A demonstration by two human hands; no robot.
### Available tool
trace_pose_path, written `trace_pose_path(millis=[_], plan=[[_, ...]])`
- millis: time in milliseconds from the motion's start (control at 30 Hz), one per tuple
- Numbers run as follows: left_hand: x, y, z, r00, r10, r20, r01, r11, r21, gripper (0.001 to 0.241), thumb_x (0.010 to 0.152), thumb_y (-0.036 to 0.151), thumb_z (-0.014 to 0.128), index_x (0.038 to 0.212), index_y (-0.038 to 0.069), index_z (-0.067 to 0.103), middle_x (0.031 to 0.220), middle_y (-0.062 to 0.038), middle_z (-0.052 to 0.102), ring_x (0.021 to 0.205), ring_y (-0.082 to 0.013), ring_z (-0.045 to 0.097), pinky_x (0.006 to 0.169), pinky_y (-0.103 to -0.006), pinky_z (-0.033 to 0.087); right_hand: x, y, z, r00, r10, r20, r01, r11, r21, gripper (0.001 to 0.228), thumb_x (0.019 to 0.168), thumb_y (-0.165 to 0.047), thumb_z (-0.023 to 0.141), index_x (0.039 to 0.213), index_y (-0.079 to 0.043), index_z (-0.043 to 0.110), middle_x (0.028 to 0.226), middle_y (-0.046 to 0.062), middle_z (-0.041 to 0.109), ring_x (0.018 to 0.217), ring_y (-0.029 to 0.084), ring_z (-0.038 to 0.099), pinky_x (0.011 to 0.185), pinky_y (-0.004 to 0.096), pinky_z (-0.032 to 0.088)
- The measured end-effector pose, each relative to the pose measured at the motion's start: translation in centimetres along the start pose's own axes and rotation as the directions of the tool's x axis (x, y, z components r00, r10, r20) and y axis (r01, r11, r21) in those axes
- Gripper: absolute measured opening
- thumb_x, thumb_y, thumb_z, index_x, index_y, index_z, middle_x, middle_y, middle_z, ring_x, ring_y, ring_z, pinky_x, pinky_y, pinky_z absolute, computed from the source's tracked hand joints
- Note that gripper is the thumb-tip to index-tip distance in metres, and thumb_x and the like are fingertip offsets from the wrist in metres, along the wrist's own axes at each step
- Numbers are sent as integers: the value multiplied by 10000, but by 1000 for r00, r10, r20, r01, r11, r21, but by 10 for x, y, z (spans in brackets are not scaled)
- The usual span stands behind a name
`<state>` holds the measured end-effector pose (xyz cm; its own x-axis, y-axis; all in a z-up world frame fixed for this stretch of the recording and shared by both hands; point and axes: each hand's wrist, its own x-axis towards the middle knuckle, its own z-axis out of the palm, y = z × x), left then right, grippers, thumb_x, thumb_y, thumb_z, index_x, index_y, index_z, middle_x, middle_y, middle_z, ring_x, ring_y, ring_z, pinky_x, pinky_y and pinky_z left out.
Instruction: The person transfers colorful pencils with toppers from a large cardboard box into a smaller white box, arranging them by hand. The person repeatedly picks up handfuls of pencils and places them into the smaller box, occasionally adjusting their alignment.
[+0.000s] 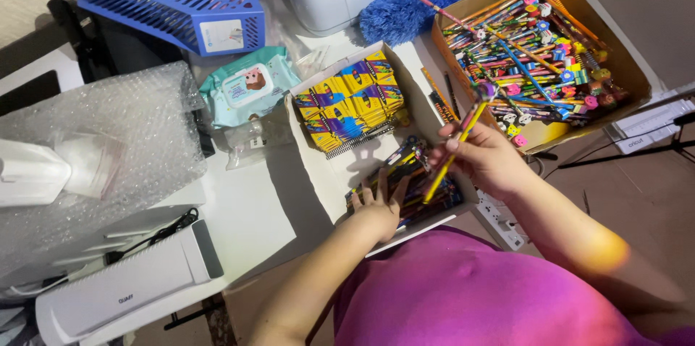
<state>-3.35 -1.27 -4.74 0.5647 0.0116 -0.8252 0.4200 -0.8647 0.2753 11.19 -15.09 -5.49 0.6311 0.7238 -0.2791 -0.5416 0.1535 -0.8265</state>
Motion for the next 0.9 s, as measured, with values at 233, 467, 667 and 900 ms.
trace_pose_path(millis=[233,467,667,900], plan=[[-12,-27,-14,965,80,-250,-103,991,-81,759,837,298,549,1454,54,181,1507,-244,99,1355,-480,142,1032,-631,226,10,-15,-24,966,-237,-101,234,971,-39,202,937,-108,516,1115,-13,536,664,135,520,618,224,624,631,356,582],[-2,-9,-14,627,347,-697,-684,673,-281,562,865,281,557,1334,12,403,1312,-223,473,1235,-373,437,1038,-454,349,-8,51,17,965,-248,82,232,958,168,217,936,-211,481,1039,-45,574,806,151,626,787,219,604,702,301,459],[0,-10,-9,770,352,-533,-562,770,-302,181,917,259,433,936,90,497,850,-137,646,949,-345,595,797,-467,459,-17,-13,9,992,-83,99,122,846,-519,296,809,-216,630,1015,-3,625,1066,218,654,976,343,605,894,487,414],[48,-44,30,938,331,-106,-340,937,-79,238,931,262,387,981,70,519,1012,-174,606,915,-365,567,746,-459,407,-4,-84,-76,962,-17,-271,-234,451,-861,517,798,-235,607,1297,-126,526,1233,9,593,1084,109,533,977,252,371]])
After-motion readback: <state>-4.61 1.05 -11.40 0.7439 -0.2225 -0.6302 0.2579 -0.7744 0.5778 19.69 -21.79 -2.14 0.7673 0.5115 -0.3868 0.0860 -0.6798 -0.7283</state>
